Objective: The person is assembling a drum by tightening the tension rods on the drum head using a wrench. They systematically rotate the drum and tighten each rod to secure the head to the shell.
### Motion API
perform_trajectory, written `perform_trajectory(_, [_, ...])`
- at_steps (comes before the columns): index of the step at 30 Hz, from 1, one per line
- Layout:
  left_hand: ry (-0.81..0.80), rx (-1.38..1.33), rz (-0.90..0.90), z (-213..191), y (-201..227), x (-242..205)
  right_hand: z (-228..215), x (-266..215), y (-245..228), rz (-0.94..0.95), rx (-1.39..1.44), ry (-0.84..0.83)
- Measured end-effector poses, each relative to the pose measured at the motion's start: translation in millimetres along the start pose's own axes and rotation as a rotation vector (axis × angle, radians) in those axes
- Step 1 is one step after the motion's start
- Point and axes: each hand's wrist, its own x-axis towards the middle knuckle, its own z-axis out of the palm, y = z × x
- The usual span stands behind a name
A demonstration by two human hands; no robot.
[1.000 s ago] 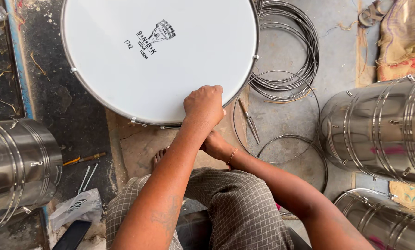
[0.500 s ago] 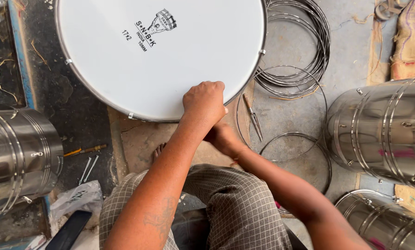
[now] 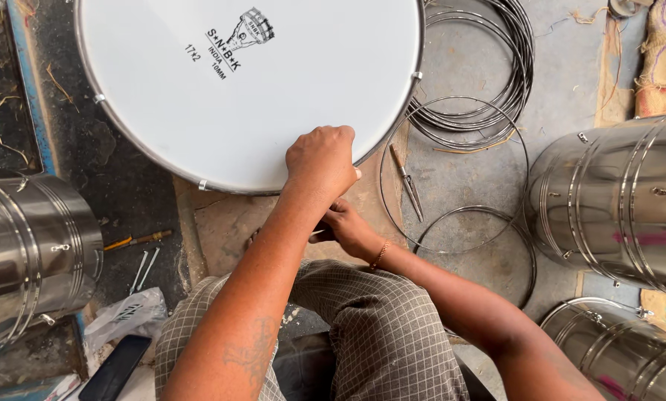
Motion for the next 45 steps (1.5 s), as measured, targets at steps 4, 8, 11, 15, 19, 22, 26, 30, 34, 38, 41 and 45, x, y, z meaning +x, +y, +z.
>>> perform_trajectory(4, [-0.022,-0.017,-0.014,-3.9,-0.4,-0.6,-6.5,13.4,4.3,-0.089,0.135,-0.021])
perform_trajectory(8, [-0.016,-0.039,-0.015,-2.7,-0.1,-1.4,-13.9,-7.4,-5.8,-0.616,-0.575,-0.055])
perform_trajectory(11, [0.041,-0.032,0.034,0.0,-3.7,-1.9,-49.3,-14.0,-28.8,0.109,-0.216,0.105])
perform_trajectory(15, [0.097,-0.071,0.052,6.0,-4.7,-6.4,-149.5,7.4,-120.2,-0.185,-0.931,-0.066])
perform_trajectory(19, [0.096,-0.073,0.064,-5.9,-3.0,-1.7,-174.5,-32.8,-147.2,-0.009,-0.888,0.371])
perform_trajectory(22, [-0.021,-0.05,0.001,0.1,-2.2,-2.3,-131.3,-61.4,-103.2,-0.021,-0.817,0.229])
perform_trajectory(26, [0.012,-0.001,0.009,-1.6,-0.3,-1.7,-41.7,-71.2,-40.1,0.049,-0.36,-0.022])
perform_trajectory(30, [0.017,-0.018,-0.001,-0.9,0.7,-3.4,-3.4,-31.6,-21.2,0.024,-0.207,-0.017])
perform_trajectory(34, [-0.037,-0.016,-0.027,-8.1,3.2,-2.0,5.1,15.4,-6.3,-0.134,0.095,0.053])
perform_trajectory(38, [0.002,-0.013,0.011,-3.6,-0.8,-2.2,-9.9,19.1,6.2,-0.125,0.155,0.038])
perform_trajectory(41, [0.016,-0.007,0.029,-3.6,-1.9,-0.9,-34.7,3.8,-2.6,-0.029,0.106,0.036])
perform_trajectory(45, [0.03,-0.031,0.034,-3.1,-2.3,-5.9,-107.5,-1.2,-89.8,-0.036,-0.708,-0.179])
